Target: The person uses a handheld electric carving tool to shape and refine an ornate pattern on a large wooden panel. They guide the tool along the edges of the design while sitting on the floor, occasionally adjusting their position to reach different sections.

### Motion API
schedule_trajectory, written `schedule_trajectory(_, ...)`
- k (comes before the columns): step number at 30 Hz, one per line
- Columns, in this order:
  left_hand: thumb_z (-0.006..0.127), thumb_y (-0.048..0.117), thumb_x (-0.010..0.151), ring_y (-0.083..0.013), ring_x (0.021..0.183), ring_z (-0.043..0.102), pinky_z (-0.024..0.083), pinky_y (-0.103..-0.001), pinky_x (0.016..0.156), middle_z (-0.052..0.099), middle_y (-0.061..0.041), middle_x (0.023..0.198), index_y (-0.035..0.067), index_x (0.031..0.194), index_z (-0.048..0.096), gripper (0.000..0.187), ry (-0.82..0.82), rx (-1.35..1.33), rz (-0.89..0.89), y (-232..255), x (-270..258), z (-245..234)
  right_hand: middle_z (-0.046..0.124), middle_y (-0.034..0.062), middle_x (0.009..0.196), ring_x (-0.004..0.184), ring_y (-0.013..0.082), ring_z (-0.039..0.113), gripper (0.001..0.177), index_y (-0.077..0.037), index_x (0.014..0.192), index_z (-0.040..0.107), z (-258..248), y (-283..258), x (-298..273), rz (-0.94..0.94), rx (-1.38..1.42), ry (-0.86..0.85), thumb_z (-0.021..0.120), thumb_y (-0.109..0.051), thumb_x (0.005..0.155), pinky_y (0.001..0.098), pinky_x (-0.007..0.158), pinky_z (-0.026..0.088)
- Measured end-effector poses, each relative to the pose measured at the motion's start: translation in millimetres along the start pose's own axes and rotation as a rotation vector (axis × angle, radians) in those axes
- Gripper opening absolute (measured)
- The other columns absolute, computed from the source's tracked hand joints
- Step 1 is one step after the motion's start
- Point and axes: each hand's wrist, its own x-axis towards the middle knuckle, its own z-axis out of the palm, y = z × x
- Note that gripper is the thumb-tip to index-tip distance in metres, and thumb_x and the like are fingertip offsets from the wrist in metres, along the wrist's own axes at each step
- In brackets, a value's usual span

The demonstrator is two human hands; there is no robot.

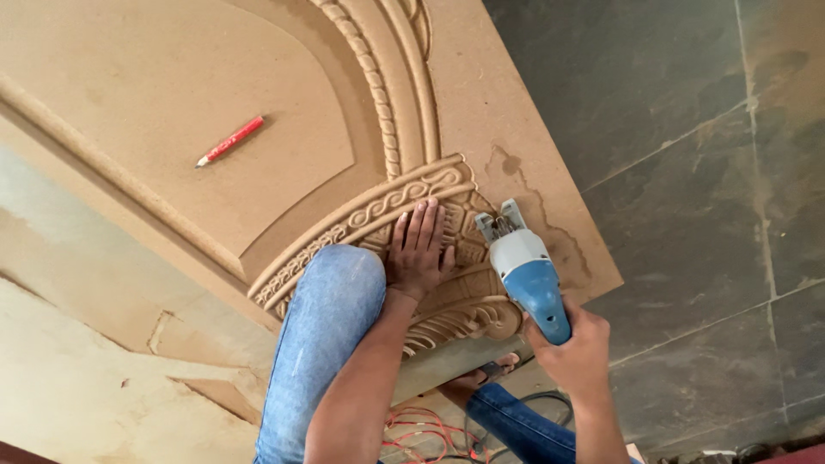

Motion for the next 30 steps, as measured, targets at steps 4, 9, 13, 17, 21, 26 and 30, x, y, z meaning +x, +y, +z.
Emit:
schedule_trajectory(4,0.047,0.040,0.103,-0.0249,0.154,0.035,0.026,-0.048,0.127,0.039,-0.010,0.165,0.006,0.156,0.046,0.064,0.011,0.002,0.006,-1,0,-1,0.063,0.0169,0.062,0.049,0.0212,0.063,0.023,0.001,0.091,0.071,0,-2,2,0.001,-0.010,0.004,0.079,-0.013,0.075,0.0329,0.053,0.050)
schedule_trajectory(9,0.047,0.040,0.103,-0.0254,0.153,0.035,0.026,-0.048,0.127,0.039,-0.011,0.165,0.005,0.156,0.045,0.064,0.000,-0.006,0.007,-1,1,-2,0.064,0.0158,0.061,0.049,0.0213,0.065,0.020,0.001,0.088,0.071,-3,-3,5,0.038,-0.019,-0.038,0.078,-0.013,0.075,0.0331,0.052,0.050)
schedule_trajectory(13,0.046,0.040,0.103,-0.0254,0.154,0.034,0.026,-0.048,0.127,0.038,-0.011,0.165,0.005,0.157,0.044,0.064,-0.009,-0.010,0.007,-1,-1,-2,0.065,0.0168,0.063,0.051,0.0213,0.066,0.021,0.002,0.085,0.069,-3,-3,7,0.015,-0.039,-0.034,0.079,-0.014,0.076,0.0335,0.054,0.050)
schedule_trajectory(17,0.046,0.040,0.104,-0.0245,0.154,0.033,0.025,-0.047,0.128,0.037,-0.010,0.166,0.006,0.158,0.043,0.064,-0.012,0.000,0.006,-1,-1,-2,0.066,0.0167,0.064,0.051,0.0216,0.066,0.021,0.002,0.085,0.069,-3,-6,8,0.021,-0.030,-0.029,0.079,-0.014,0.076,0.0340,0.053,0.049)
schedule_trajectory(21,0.045,0.041,0.104,-0.0240,0.155,0.032,0.025,-0.047,0.128,0.036,-0.009,0.167,0.007,0.158,0.043,0.065,-0.027,0.011,0.005,-1,-1,-1,0.065,0.0169,0.064,0.052,0.0205,0.066,0.022,0.002,0.084,0.068,-3,-9,10,0.012,-0.043,-0.036,0.080,-0.014,0.076,0.0341,0.054,0.050)
schedule_trajectory(26,0.046,0.042,0.104,-0.0237,0.155,0.032,0.024,-0.047,0.128,0.036,-0.009,0.166,0.007,0.159,0.042,0.065,-0.036,0.027,0.006,-2,-1,-1,0.066,0.0166,0.063,0.051,0.0201,0.065,0.021,0.002,0.086,0.070,-5,-12,13,0.023,-0.051,-0.050,0.080,-0.013,0.076,0.0340,0.055,0.051)
schedule_trajectory(30,0.046,0.041,0.104,-0.0245,0.155,0.032,0.024,-0.047,0.128,0.036,-0.010,0.167,0.006,0.159,0.041,0.065,-0.034,0.016,0.008,-2,-2,-1,0.067,0.0157,0.064,0.052,0.0188,0.067,0.023,0.002,0.090,0.071,-9,-13,17,0.018,-0.029,-0.082,0.079,-0.012,0.074,0.0330,0.055,0.052)
